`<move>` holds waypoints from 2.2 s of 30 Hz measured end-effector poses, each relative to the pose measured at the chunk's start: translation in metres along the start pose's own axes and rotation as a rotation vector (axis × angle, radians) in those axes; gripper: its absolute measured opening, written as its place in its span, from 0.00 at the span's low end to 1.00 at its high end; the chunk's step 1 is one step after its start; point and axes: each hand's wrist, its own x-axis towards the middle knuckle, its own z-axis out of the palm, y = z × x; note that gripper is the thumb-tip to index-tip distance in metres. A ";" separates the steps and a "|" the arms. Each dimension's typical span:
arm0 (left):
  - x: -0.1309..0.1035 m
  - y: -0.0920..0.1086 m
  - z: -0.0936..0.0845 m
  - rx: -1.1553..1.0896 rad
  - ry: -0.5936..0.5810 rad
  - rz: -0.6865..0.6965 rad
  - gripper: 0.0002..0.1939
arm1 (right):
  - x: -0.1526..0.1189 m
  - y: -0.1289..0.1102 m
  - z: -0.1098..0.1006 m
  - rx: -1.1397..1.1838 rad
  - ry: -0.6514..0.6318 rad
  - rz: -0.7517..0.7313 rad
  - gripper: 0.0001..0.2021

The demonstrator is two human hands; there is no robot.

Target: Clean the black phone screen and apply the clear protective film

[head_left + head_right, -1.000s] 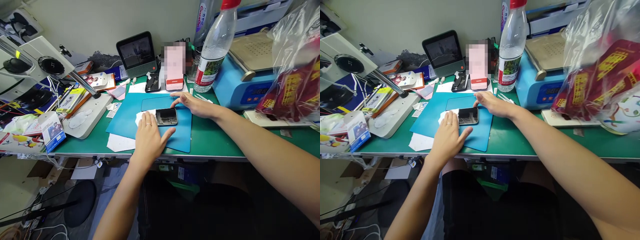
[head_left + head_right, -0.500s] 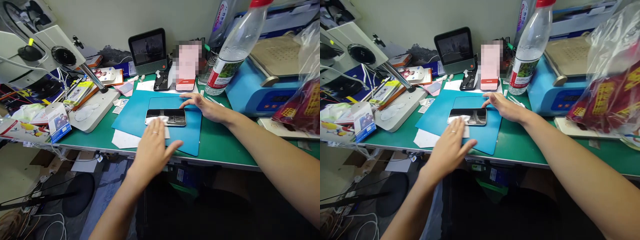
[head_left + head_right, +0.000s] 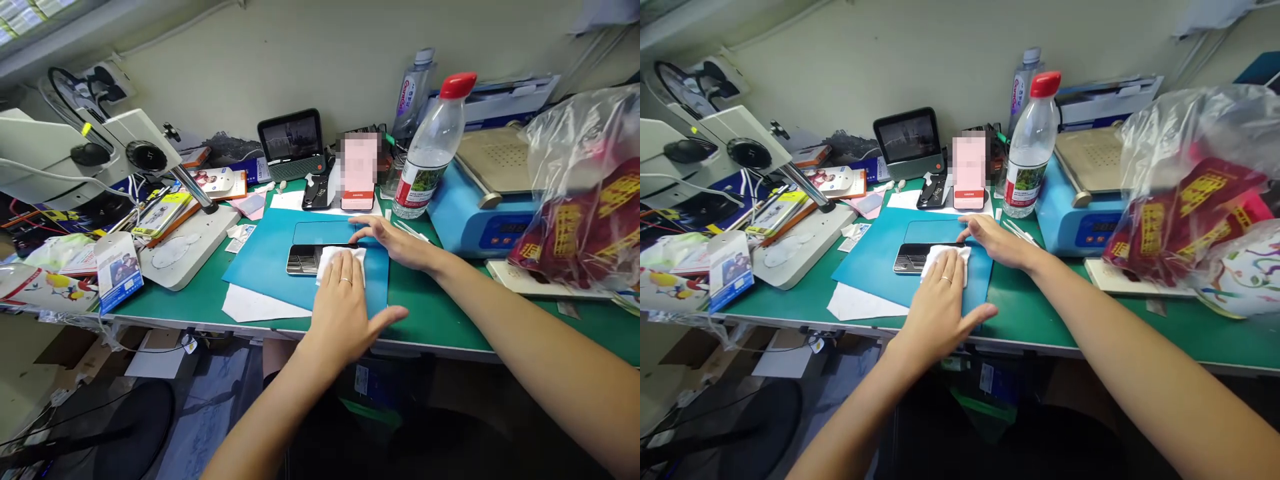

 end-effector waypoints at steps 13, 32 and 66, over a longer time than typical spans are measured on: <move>-0.016 -0.064 -0.012 0.075 0.016 -0.220 0.47 | 0.000 -0.001 0.000 -0.017 -0.002 -0.001 0.53; 0.002 -0.170 -0.050 -0.161 0.098 0.129 0.19 | 0.012 0.001 0.000 -0.175 0.209 -0.008 0.35; 0.080 -0.187 -0.052 -0.447 0.095 0.082 0.22 | 0.037 0.000 0.017 0.050 0.505 0.017 0.17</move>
